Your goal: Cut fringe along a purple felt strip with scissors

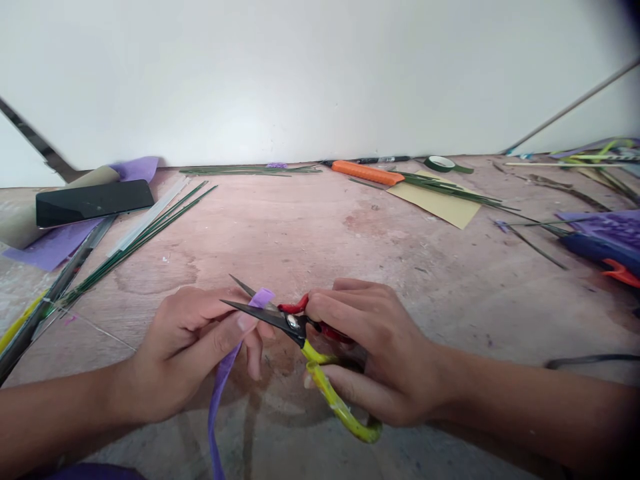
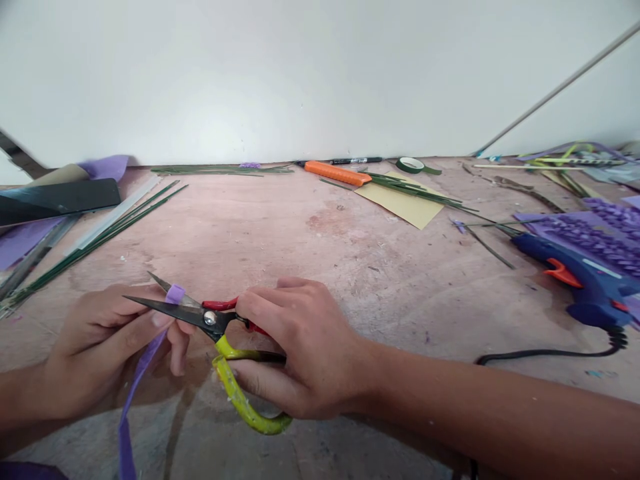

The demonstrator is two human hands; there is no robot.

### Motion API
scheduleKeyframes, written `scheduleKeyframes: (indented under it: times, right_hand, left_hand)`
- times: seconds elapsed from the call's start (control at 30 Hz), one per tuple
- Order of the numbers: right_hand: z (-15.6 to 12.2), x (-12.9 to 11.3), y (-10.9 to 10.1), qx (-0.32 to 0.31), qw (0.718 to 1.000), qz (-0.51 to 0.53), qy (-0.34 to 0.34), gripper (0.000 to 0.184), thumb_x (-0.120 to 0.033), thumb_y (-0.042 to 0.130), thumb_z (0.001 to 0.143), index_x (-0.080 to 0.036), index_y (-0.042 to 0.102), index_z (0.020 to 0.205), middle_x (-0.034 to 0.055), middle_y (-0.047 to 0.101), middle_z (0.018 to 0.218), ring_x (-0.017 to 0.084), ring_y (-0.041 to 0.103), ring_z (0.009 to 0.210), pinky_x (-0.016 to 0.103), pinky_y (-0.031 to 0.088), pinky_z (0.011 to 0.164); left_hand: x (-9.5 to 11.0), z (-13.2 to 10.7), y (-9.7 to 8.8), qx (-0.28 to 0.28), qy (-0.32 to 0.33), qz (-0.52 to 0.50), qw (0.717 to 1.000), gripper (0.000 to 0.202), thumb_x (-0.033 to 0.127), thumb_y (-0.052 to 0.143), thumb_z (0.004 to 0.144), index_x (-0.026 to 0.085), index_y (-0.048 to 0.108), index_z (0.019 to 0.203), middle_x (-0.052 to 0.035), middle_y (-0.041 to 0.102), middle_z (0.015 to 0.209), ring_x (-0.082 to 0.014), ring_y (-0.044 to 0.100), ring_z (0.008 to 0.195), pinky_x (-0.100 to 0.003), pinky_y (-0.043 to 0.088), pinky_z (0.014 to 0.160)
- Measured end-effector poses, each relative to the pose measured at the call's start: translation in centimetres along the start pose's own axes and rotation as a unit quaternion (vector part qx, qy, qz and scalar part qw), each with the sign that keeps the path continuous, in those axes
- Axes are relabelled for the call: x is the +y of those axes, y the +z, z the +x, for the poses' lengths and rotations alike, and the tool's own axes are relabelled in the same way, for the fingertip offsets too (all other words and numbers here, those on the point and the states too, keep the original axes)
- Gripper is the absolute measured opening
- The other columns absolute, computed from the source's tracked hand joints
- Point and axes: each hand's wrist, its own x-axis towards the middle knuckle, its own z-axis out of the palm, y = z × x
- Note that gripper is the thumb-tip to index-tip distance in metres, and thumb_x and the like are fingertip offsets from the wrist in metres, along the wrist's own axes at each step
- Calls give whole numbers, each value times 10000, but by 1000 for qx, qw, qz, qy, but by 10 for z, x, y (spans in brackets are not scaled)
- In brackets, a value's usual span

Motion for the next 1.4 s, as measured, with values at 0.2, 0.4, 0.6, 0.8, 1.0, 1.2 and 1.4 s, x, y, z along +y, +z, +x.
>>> scheduleKeyframes:
  times: [0.2, 0.4, 0.6, 0.8, 1.0, 1.2, 1.4]
  right_hand:
    - [0, 0, -1, -4, 1000, 17, -14, 263, -312, 504, 893, -221, 315, 734, -57, 426, 618, 114, 334, 515, 283, 205, 564]
    - [-2, 0, -2, -9, 1000, 14, -10, 245, -323, 466, 920, -222, 333, 741, -44, 463, 628, 121, 368, 518, 283, 214, 561]
    - [-1, 0, -1, -1, 1000, 27, -12, 268, -328, 511, 888, -221, 322, 731, -53, 435, 616, 113, 335, 512, 283, 211, 557]
    - [-2, 1, -2, -8, 999, 32, -15, 243, -319, 473, 932, -217, 348, 750, -47, 442, 637, 122, 350, 531, 287, 210, 566]
    - [-2, 0, -1, -1, 999, 28, -17, 245, -329, 462, 939, -217, 351, 751, -48, 423, 638, 123, 341, 528, 280, 207, 563]
    - [-1, -1, -1, 5, 1000, 22, -4, 225, -298, 480, 902, -221, 334, 749, -51, 435, 631, 119, 331, 514, 279, 211, 564]
    - [0, -1, 1, 12, 1000, 18, 9, 234, -286, 531, 824, -218, 326, 734, -60, 422, 627, 109, 300, 508, 280, 193, 557]
  left_hand:
    - [1, 0, 0, 2, 5, 16, 1000, 310, 173, 451, 987, 151, 694, 796, -14, 715, 634, -107, 637, 586, -185, 464, 580]
    - [0, -1, 1, 17, -5, 3, 1000, 290, 186, 450, 989, 144, 689, 831, -21, 713, 608, -126, 652, 578, -200, 487, 568]
    - [3, 1, 0, -8, 22, 20, 1000, 289, 156, 451, 977, 147, 666, 784, -13, 704, 598, -115, 646, 561, -187, 486, 574]
    - [2, 0, 1, 2, -21, -7, 1000, 311, 203, 444, 992, 147, 692, 814, -18, 706, 594, -109, 630, 527, -180, 471, 529]
    - [2, -3, -1, 4, -35, -41, 999, 310, 244, 467, 985, 138, 716, 834, -39, 713, 612, -114, 623, 534, -176, 464, 510]
    - [2, -2, 2, 14, -34, -79, 996, 296, 256, 480, 989, 143, 709, 840, -22, 706, 599, -91, 611, 517, -151, 444, 494]
    - [-2, -3, 2, 31, -21, -75, 996, 272, 242, 465, 997, 164, 697, 880, 8, 691, 618, -69, 581, 523, -145, 417, 501]
